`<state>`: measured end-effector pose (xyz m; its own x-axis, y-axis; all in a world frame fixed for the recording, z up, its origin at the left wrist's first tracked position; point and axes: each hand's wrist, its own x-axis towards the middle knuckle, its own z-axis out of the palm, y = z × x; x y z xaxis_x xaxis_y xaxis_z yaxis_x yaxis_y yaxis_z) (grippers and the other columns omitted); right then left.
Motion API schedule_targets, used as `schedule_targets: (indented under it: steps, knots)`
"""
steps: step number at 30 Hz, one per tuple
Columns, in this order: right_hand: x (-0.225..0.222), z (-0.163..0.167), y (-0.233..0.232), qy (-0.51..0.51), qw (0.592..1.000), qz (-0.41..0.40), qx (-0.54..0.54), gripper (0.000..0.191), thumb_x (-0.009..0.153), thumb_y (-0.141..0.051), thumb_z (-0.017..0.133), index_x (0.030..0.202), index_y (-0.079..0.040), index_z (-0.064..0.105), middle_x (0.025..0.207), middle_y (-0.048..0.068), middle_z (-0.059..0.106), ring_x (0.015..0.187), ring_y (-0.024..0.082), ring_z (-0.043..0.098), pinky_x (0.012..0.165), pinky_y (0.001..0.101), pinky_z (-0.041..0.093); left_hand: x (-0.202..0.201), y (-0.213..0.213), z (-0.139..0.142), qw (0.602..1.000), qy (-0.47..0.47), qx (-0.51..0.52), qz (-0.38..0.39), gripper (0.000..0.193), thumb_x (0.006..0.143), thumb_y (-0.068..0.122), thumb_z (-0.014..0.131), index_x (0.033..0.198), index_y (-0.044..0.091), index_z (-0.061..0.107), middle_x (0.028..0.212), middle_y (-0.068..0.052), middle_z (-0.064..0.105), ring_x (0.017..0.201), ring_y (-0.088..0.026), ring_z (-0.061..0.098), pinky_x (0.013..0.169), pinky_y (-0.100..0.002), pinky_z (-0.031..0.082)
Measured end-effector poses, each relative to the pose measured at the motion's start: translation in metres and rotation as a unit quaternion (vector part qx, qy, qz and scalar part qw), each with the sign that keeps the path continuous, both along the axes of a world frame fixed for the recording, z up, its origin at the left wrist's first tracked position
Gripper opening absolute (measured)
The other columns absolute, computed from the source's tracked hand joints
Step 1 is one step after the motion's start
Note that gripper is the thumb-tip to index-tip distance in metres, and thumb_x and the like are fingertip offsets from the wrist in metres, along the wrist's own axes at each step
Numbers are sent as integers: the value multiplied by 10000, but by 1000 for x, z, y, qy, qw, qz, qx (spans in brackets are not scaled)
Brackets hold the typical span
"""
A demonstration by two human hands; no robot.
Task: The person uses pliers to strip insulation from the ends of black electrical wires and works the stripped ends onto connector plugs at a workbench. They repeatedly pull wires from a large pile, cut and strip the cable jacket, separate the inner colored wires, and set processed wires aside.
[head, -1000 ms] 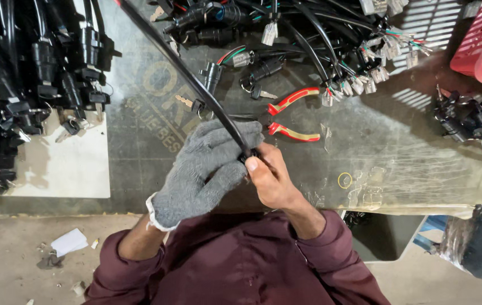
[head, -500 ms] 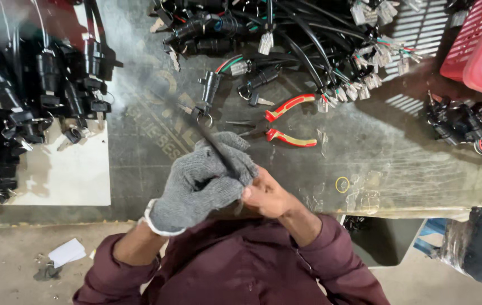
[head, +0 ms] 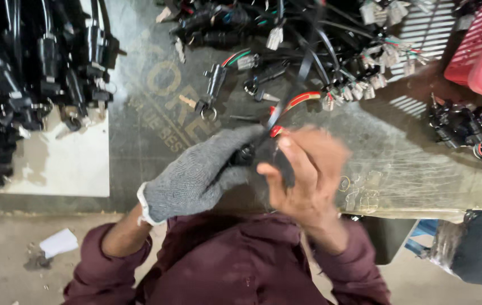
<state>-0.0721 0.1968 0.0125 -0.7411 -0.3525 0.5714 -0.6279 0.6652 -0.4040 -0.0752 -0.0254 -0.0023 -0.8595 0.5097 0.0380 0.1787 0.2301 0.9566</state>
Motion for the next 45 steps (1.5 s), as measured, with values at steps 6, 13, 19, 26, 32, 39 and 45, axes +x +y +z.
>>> schedule_targets:
  steps: [6, 13, 19, 26, 32, 39, 45]
  knots:
    - [-41, 40, 12, -100, 941, 156, 283, 609, 802, -17, 724, 1404, -88, 675, 838, 42, 556, 810, 243, 560, 757, 404, 478, 2, -7, -1, 994, -91, 52, 4, 655, 986, 381, 658, 1464, 11, 406, 1275, -168, 645, 1179, -315, 695, 998, -388, 533]
    - [-49, 5, 8, -132, 945, 235, 185, 262, 878, -101, 731, 1122, -48, 651, 842, 66, 576, 768, 266, 607, 667, 400, 475, 4, -8, -29, 993, 66, -81, 51, 445, 986, 336, 680, 1301, 42, 569, 1158, -202, 690, 1051, -417, 671, 881, -455, 539]
    - [-52, -3, 8, -156, 947, 226, 166, 197, 858, -99, 747, 1015, -57, 635, 822, 72, 612, 754, 282, 634, 641, 408, 484, 0, -8, -39, 990, 29, -132, 32, 409, 961, 344, 676, 1244, 61, 592, 1038, -179, 718, 927, -418, 685, 741, -498, 530]
    - [-54, 2, 3, -141, 936, 229, 228, 166, 805, -101, 744, 900, -79, 610, 777, 47, 588, 737, 255, 635, 634, 395, 487, 0, -1, -36, 974, 52, -221, 17, 421, 908, 300, 679, 1242, 72, 562, 938, -188, 704, 802, -413, 680, 634, -538, 496]
    - [-47, 1, 0, -115, 930, 221, 269, 169, 805, -135, 745, 874, -82, 600, 773, 51, 571, 742, 250, 632, 636, 389, 489, 4, 4, -39, 968, 131, -210, 50, 441, 845, 253, 701, 1188, 29, 539, 907, -181, 681, 758, -394, 679, 568, -513, 488]
    - [-57, -7, 2, -162, 928, 250, 223, 158, 835, -93, 729, 924, -71, 600, 810, 59, 590, 753, 276, 618, 663, 416, 493, 3, -2, -37, 970, 68, -229, 47, 425, 897, 283, 677, 1238, 55, 563, 878, -175, 709, 730, -397, 687, 602, -512, 501]
    - [-63, -8, 7, -216, 915, 285, 186, 332, 830, -35, 707, 1145, 5, 610, 870, 108, 600, 829, 326, 616, 690, 440, 491, -3, -13, -33, 980, 72, -182, 17, 460, 957, 419, 644, 1225, 53, 567, 913, -188, 723, 748, -404, 693, 603, -504, 505]
